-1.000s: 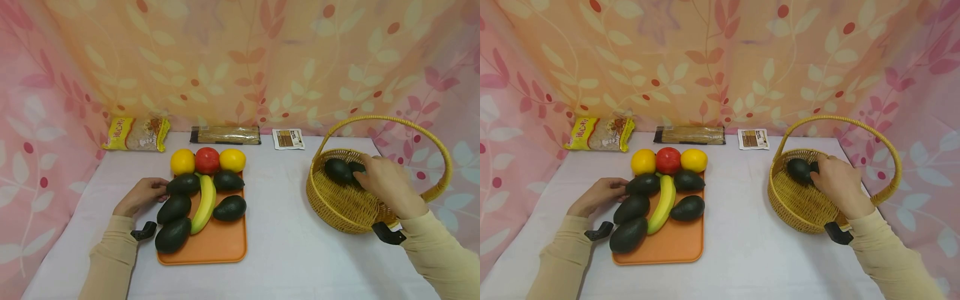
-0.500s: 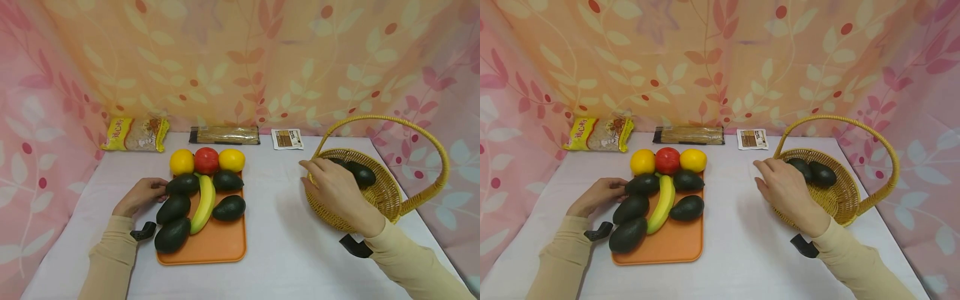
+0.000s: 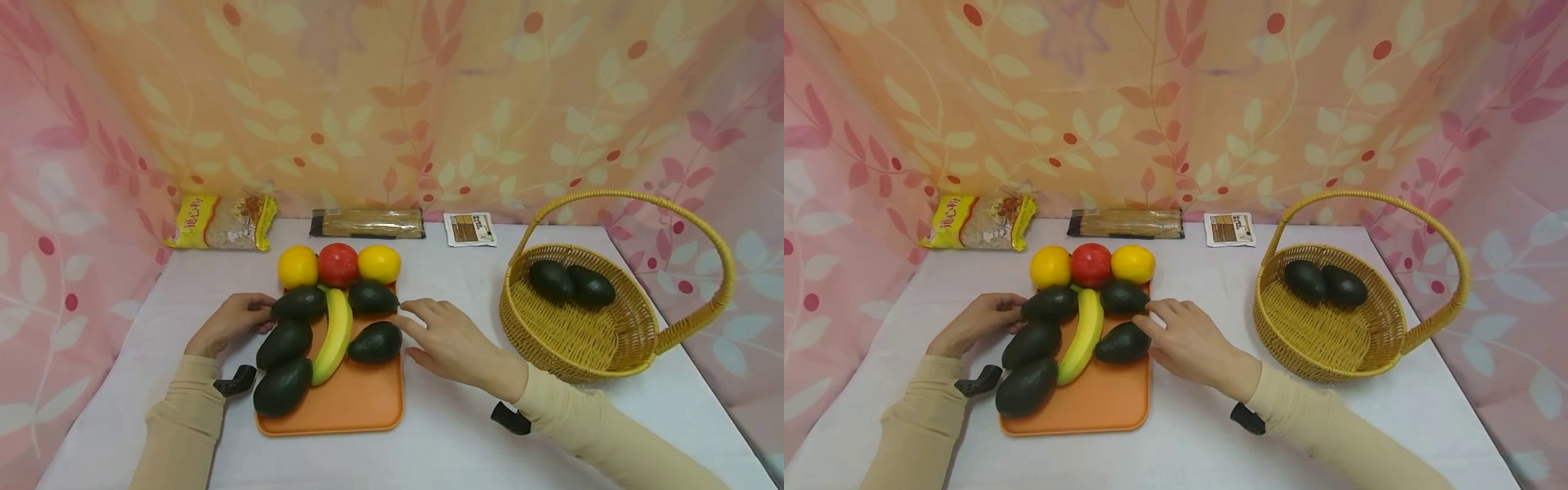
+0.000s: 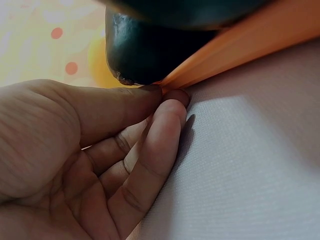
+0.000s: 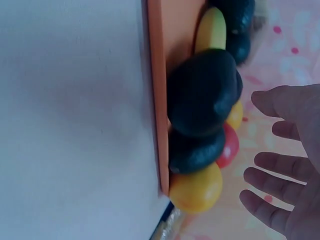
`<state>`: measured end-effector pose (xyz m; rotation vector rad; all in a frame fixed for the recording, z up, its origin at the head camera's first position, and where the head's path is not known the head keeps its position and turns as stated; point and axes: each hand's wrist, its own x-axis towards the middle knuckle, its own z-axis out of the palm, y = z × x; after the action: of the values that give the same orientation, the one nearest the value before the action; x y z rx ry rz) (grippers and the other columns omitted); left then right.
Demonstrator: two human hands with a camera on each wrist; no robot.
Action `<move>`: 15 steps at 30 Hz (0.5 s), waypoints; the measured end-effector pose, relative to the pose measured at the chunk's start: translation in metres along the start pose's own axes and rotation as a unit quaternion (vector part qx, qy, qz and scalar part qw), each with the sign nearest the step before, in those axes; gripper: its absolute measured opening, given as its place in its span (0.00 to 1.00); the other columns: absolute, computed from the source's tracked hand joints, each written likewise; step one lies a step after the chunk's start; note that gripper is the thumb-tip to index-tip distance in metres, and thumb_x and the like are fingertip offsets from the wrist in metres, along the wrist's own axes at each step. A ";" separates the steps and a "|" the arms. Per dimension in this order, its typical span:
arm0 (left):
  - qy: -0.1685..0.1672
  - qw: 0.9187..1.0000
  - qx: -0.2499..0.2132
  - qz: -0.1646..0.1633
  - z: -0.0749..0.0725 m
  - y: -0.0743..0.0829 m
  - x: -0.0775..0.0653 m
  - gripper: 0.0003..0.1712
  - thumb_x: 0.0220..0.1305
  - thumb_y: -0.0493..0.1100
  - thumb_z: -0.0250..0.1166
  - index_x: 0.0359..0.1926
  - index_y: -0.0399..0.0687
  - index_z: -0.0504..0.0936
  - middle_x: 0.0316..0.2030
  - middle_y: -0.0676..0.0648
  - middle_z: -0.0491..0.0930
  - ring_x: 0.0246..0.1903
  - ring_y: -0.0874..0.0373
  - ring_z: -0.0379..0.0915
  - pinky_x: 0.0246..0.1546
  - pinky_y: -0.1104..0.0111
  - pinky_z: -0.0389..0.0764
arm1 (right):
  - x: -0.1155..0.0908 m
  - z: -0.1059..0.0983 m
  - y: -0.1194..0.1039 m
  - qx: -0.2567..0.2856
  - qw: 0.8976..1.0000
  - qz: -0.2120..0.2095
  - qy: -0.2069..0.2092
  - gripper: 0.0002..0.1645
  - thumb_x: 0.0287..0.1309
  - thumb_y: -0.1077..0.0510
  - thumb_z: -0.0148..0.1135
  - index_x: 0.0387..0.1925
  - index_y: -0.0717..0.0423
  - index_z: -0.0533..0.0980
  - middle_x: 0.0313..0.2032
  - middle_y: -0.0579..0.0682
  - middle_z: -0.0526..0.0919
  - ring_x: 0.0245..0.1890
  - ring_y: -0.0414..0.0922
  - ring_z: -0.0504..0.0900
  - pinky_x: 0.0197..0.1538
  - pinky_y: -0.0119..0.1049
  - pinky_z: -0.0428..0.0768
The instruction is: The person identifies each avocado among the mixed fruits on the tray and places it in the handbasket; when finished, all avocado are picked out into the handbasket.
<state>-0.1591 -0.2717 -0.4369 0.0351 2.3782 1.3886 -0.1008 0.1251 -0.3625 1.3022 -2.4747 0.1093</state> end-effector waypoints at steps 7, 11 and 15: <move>0.000 1.000 -0.006 0.002 0.000 0.001 -0.001 0.19 0.69 0.37 0.56 0.54 0.26 0.75 0.30 0.48 0.81 0.28 0.63 0.76 0.33 0.72 0.80 | 0.009 0.019 -0.019 -0.010 0.999 -0.026 -0.030 0.36 0.48 0.51 0.75 0.61 0.45 0.72 0.61 0.54 0.74 0.60 0.52 0.75 0.56 0.46 0.79; -0.004 1.000 -0.010 0.007 0.001 0.001 -0.001 0.19 0.69 0.37 0.56 0.55 0.25 0.75 0.30 0.48 0.81 0.28 0.63 0.76 0.33 0.72 0.80 | 0.013 0.027 -0.026 -0.017 0.999 -0.036 -0.036 0.36 0.51 0.51 0.73 0.63 0.42 0.71 0.63 0.54 0.74 0.63 0.53 0.73 0.58 0.47 0.78; -0.002 1.000 -0.011 0.008 0.001 0.001 -0.001 0.19 0.68 0.37 0.56 0.54 0.26 0.75 0.30 0.48 0.81 0.28 0.63 0.76 0.33 0.72 0.80 | 0.015 0.036 -0.030 -0.035 0.998 -0.046 -0.035 0.34 0.55 0.50 0.70 0.63 0.41 0.71 0.61 0.53 0.75 0.63 0.52 0.73 0.59 0.47 0.78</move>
<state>-0.1582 -0.2704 -0.4367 0.0501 2.3642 1.4202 -0.0935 0.0884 -0.3937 1.4097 -2.4468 -0.0460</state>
